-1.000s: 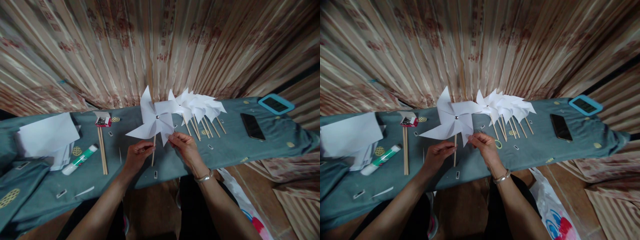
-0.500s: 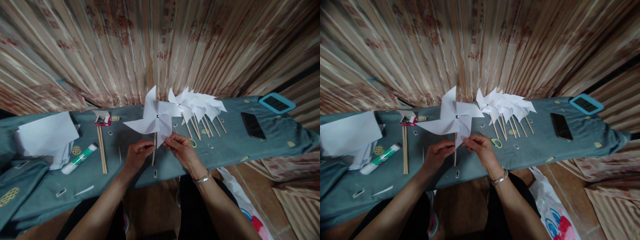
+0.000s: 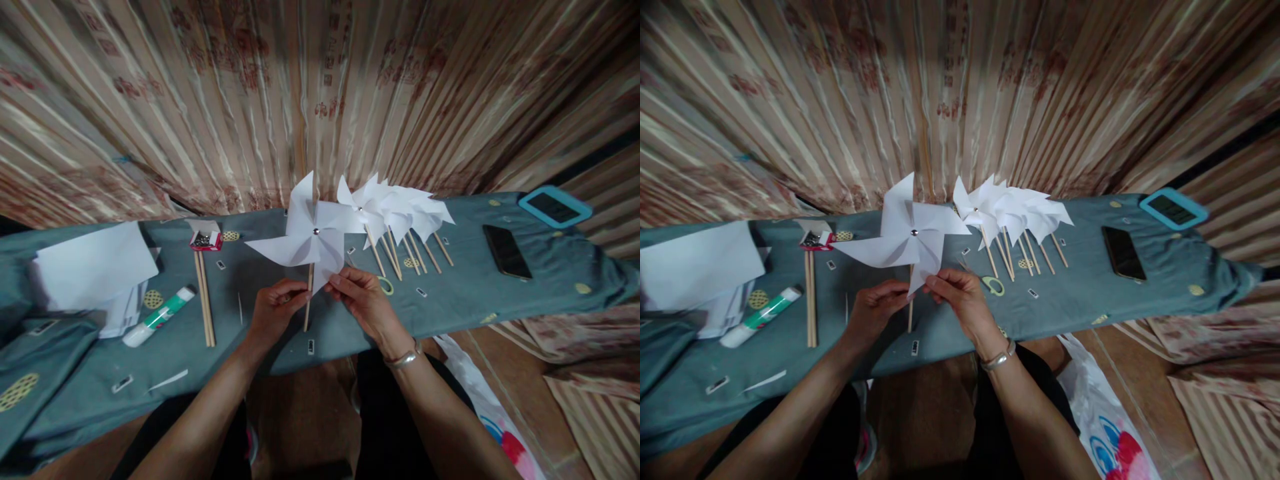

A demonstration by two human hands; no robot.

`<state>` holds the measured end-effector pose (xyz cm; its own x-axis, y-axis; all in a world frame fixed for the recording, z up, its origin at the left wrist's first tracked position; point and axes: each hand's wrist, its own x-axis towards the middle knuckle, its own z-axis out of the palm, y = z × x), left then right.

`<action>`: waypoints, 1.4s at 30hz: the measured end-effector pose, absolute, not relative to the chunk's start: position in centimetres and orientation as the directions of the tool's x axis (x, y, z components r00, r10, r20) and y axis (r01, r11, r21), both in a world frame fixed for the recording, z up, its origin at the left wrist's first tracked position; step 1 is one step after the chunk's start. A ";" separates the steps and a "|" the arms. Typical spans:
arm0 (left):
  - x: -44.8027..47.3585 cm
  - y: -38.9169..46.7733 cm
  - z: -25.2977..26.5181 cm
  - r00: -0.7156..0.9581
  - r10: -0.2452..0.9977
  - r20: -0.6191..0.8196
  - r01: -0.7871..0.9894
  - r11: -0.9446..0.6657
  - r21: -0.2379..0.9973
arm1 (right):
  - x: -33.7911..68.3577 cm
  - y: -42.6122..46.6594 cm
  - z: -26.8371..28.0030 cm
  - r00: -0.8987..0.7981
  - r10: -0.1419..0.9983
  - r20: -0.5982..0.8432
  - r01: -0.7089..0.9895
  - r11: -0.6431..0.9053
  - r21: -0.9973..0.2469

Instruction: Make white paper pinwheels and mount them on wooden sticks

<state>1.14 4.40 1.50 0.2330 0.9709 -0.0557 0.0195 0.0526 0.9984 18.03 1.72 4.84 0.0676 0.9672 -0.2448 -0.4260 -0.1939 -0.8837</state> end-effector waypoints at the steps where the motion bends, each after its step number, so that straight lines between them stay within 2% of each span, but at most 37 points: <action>1: 1.1 4.4 1.5 0.234 0.971 -0.052 0.014 0.050 0.999 | 18.1 1.7 4.8 0.068 0.967 -0.245 -0.431 -0.193 -0.881; 13: 1.3 4.4 1.6 0.238 0.970 -0.047 -0.014 0.052 0.999 | 18.7 1.8 4.9 0.047 0.978 -0.205 -0.418 -0.167 -0.893; 17: 1.5 4.3 1.7 0.231 0.971 -0.060 -0.018 0.065 0.998 | 18.9 1.9 4.8 0.074 0.973 -0.219 -0.446 -0.164 -0.880; 27: 1.4 4.2 1.1 0.248 0.966 -0.078 -0.028 0.087 0.996 | 19.0 2.0 4.2 0.021 0.971 -0.237 -0.543 -0.187 -0.819; 42: 1.6 4.1 0.8 0.264 0.963 -0.048 -0.056 0.065 0.996 | 18.5 2.3 4.2 0.007 0.972 -0.236 -0.451 -0.207 -0.868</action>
